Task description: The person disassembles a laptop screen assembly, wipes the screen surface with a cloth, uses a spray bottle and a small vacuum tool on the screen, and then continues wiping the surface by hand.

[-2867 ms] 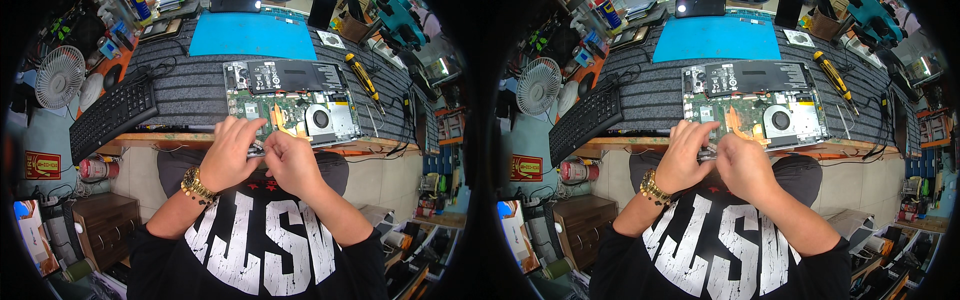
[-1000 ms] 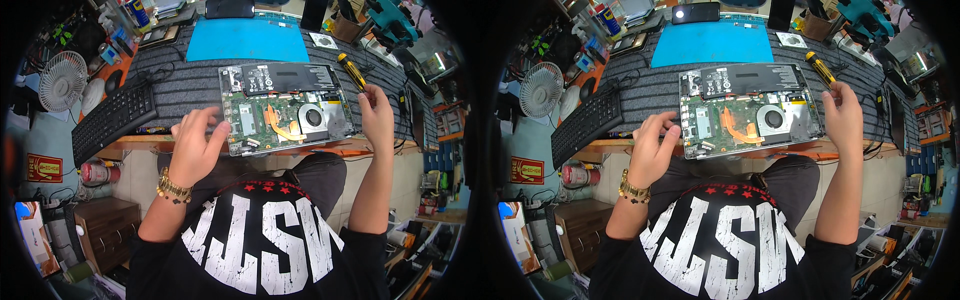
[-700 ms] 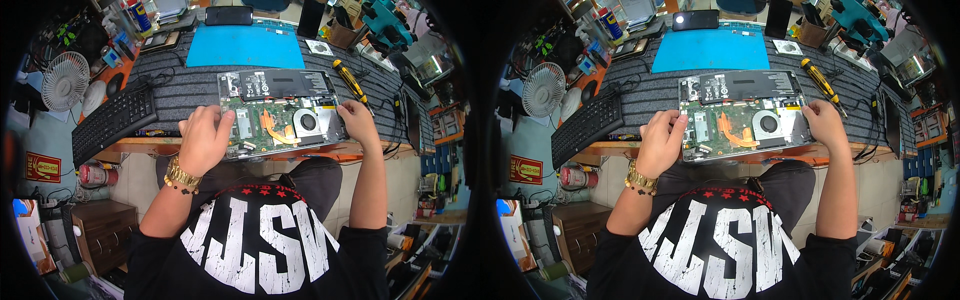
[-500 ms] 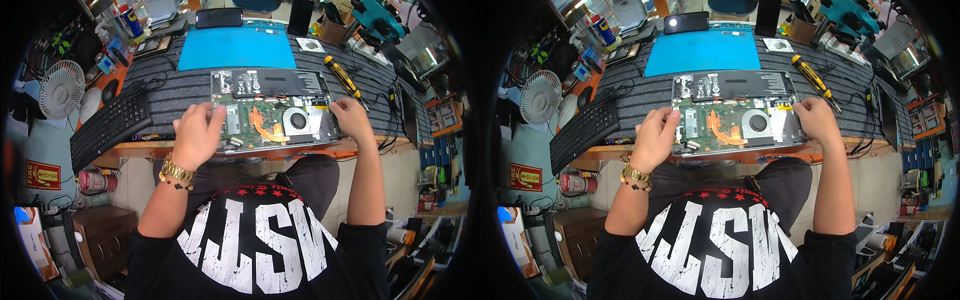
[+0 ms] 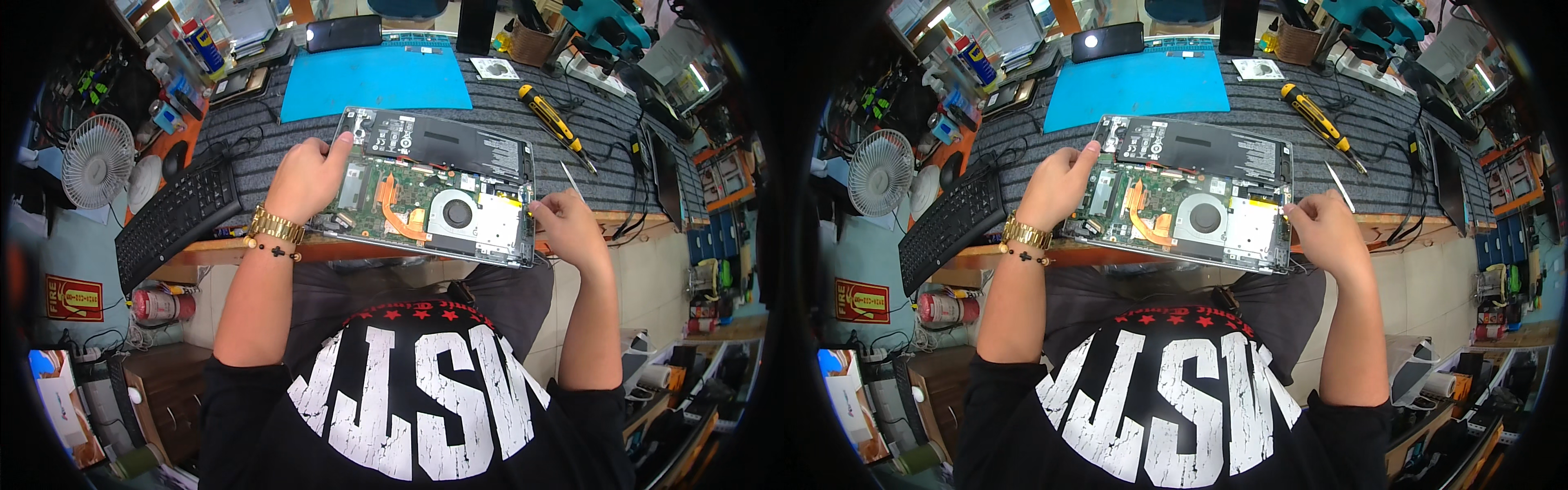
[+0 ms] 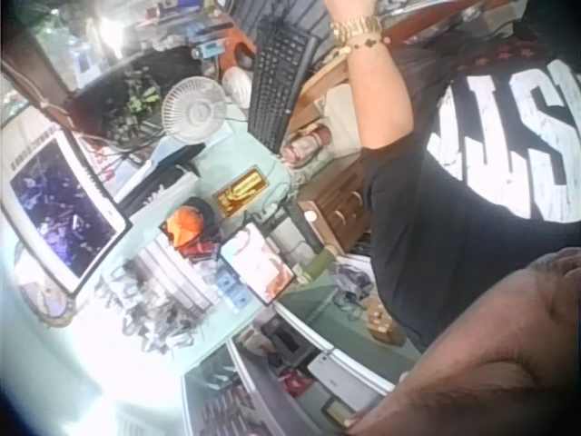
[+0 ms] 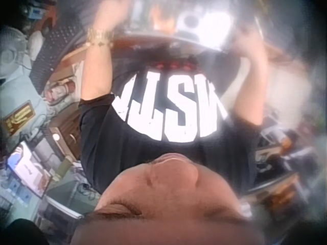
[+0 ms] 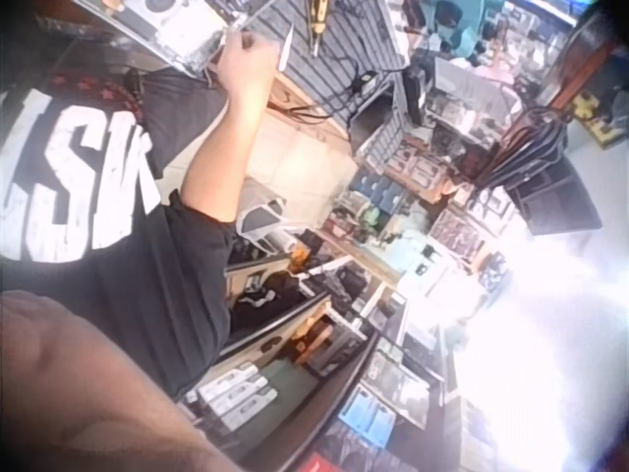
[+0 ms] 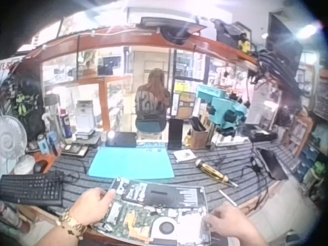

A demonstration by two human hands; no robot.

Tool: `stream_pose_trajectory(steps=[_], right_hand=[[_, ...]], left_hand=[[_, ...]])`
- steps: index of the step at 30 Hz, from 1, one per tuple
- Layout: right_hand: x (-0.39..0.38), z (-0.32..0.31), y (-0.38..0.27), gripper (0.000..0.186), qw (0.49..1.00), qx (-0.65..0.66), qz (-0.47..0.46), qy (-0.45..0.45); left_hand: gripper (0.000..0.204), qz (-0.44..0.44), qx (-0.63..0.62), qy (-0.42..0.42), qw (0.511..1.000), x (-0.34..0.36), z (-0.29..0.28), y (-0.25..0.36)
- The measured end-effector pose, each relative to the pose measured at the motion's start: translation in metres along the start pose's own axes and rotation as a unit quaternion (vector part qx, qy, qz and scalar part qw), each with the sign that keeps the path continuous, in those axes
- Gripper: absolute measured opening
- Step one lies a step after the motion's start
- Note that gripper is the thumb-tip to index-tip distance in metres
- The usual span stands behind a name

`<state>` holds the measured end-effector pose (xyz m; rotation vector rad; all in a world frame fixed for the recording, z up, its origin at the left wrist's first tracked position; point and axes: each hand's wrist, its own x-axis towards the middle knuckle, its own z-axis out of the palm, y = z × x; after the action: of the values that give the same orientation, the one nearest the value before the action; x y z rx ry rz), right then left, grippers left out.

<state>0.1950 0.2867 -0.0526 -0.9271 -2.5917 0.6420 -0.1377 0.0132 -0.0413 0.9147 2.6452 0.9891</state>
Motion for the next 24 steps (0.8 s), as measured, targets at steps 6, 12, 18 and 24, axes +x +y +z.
stream_pose_trajectory(steps=[6,12,18,24], right_hand=[[0.016,-0.004,-0.015,0.047,0.989,0.031,0.109,-0.096],[0.016,0.002,-0.003,0.037,0.988,0.087,0.095,-0.084],[0.007,0.006,-0.008,0.028,0.975,0.174,0.130,-0.053],[0.003,0.007,0.003,0.024,0.973,0.207,0.094,-0.035]], left_hand=[[0.081,-0.001,0.050,0.001,0.999,-0.002,0.006,0.002],[0.074,-0.018,0.003,-0.020,1.000,-0.008,-0.007,0.007],[0.063,-0.009,-0.055,-0.010,0.998,-0.007,-0.003,-0.007],[0.045,-0.017,-0.194,0.017,0.981,0.000,0.014,-0.047]])
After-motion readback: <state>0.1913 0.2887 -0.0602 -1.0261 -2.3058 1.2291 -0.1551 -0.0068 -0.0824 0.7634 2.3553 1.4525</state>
